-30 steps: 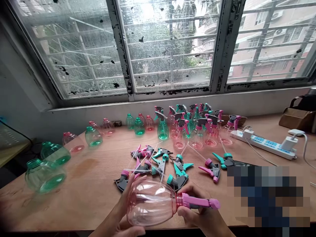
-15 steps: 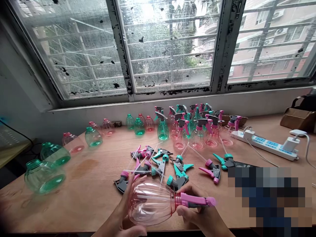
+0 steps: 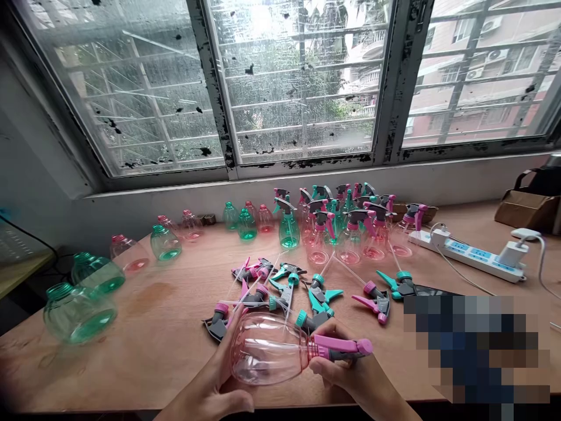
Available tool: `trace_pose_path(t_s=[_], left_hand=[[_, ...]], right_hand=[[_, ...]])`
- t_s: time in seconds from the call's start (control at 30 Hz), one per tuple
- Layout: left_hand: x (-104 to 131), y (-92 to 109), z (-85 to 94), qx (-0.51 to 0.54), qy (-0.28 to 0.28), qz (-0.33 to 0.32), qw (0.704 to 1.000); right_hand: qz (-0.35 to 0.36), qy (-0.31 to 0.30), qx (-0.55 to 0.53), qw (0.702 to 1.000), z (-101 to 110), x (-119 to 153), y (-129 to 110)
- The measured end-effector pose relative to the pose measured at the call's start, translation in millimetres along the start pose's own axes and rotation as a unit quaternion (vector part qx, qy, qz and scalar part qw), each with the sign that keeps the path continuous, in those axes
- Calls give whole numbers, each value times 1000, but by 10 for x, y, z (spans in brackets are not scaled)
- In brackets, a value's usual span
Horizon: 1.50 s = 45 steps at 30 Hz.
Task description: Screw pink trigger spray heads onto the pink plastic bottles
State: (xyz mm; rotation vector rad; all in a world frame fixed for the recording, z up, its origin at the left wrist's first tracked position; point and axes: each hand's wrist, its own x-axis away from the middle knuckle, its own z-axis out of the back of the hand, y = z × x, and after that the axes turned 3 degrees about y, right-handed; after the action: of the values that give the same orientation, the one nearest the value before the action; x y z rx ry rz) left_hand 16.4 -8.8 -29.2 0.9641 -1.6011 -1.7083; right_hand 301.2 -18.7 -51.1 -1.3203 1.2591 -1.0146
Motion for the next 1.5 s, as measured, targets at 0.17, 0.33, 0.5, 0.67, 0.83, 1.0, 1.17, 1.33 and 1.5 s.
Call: trace_pose_path(t_s=[0.17,0.33,0.5,0.67,0.83,1.0,1.17,1.33,1.5], left_hand=[[24,129,29,21,7,49,999],[-15,99,2,31,-11,31,999],[-48,-78,45,19,-26,-12,999],[1,-69,90,50,-23,20,998],[13,50,57,39,-15,44,998],[-32,116,3,16,-24,16,999],[-28,131,-18,44,-28,2,999],[18,76,46,30,-15,47,998],[-33,-66,89,10,-33,12,999]], right_hand=[[-8,-7,-5,1000,-9,-4,-21],[8,0,-6,1000,-7,-7,-79],[19,-7,15,1000,12,-9,-54],[9,1,44,999,15,-2,-10],[4,-9,8,1000,-3,-6,-62],[12,-3,11,1000,-9,-5,-100],[1,-7,15,1000,-5,-1,-91],[27,-12,-14,999,4,-12,-49],[56,-21,-14,998,20,-29,-28]])
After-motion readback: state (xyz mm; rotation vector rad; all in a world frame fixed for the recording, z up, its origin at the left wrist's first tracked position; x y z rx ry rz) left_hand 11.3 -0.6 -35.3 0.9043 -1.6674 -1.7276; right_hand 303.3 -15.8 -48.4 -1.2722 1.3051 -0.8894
